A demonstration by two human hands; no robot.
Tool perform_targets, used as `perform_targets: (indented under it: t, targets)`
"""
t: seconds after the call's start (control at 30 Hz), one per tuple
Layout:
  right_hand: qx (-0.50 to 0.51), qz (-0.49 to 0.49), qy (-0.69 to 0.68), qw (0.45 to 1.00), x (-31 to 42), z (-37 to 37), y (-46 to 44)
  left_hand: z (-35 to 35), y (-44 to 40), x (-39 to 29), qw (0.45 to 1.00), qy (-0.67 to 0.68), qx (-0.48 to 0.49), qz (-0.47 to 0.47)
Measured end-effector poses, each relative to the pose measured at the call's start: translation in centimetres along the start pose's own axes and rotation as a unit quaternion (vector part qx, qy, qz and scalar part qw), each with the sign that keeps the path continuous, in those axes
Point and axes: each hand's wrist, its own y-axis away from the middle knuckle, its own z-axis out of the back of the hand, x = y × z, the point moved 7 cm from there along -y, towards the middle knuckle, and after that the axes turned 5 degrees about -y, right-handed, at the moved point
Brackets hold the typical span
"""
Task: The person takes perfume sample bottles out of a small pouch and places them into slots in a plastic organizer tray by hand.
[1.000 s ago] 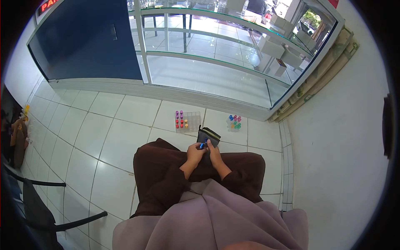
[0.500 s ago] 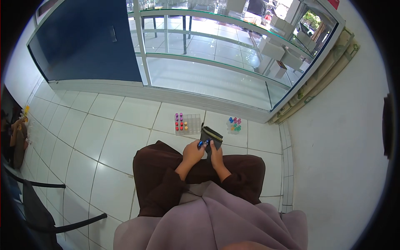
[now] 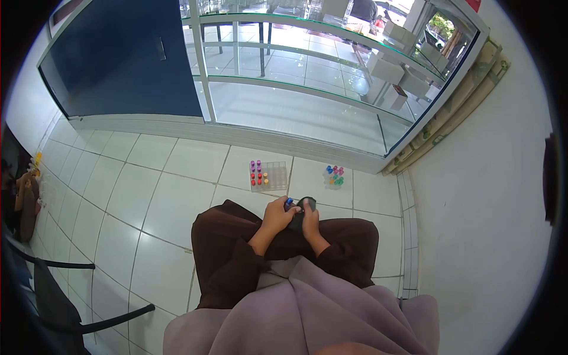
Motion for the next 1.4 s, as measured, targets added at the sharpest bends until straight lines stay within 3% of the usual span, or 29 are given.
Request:
perform_targets:
  t: [0.07, 0.13, 0.2, 0.4, 0.5, 0.7, 0.83, 0.93, 1.03, 1.13, 1.2, 1.3, 1.4]
  targets:
    - [-0.037, -0.045, -0.175, 0.983, -0.2, 0.4, -0.3, -0.9, 0.0, 1.6, 0.985, 0.150, 0.038, 0.076]
    - [-0.045, -0.066, -0.286, 0.955, 0.1, 0.5, -0.4, -2.2, 0.2, 3.0, 0.922, 0.329, 0.076, 0.191]
    - [-0.025, -0.066, -0.339, 0.938, 0.6, 0.4, -0.3, -2.1, 0.2, 3.2, 0.918, 0.330, 0.061, 0.210]
    - [0.064, -0.031, -0.253, 0.965, 1.7, -1.5, 0.9, -2.5, 0.9, 3.5, 0.921, 0.302, 0.051, 0.242]
    - [0.107, -0.071, -0.251, 0.959, 2.0, -2.0, 1.6, -3.5, 0.7, 5.1, 0.943, 0.249, 0.027, 0.220]
    - [0.098, -0.015, -0.176, 0.979, 2.4, -2.0, 1.6, -3.7, 0.7, 5.7, 0.958, 0.200, 0.023, 0.206]
    - [0.090, -0.039, -0.183, 0.978, 2.7, -1.7, 1.9, -3.9, 0.7, 6.6, 0.961, 0.118, 0.061, 0.241]
    - [0.046, -0.019, -0.170, 0.984, 3.0, -1.3, 1.9, -0.2, 1.0, 2.9, 0.969, -0.134, 0.004, 0.208]
    - [0.004, 0.020, -0.136, 0.990, 3.0, -0.7, 1.1, 1.7, 0.9, 0.6, 0.974, -0.129, -0.105, 0.156]
    - [0.013, 0.029, -0.089, 0.996, 3.3, -1.1, 1.4, 2.3, 0.2, -1.3, 0.980, -0.015, -0.199, -0.026]
    - [0.048, 0.046, -0.026, 0.997, 3.4, -1.9, 1.5, 1.6, 0.1, -1.3, 0.986, 0.004, -0.159, -0.042]
    - [0.028, -0.005, 0.013, 1.000, 2.3, -1.5, 1.2, 1.1, 0.2, -1.9, 0.992, -0.018, -0.112, -0.060]
    - [0.006, -0.023, -0.032, 0.999, 2.1, -0.9, 0.8, 1.1, 0.8, -3.6, 0.990, -0.071, -0.089, -0.085]
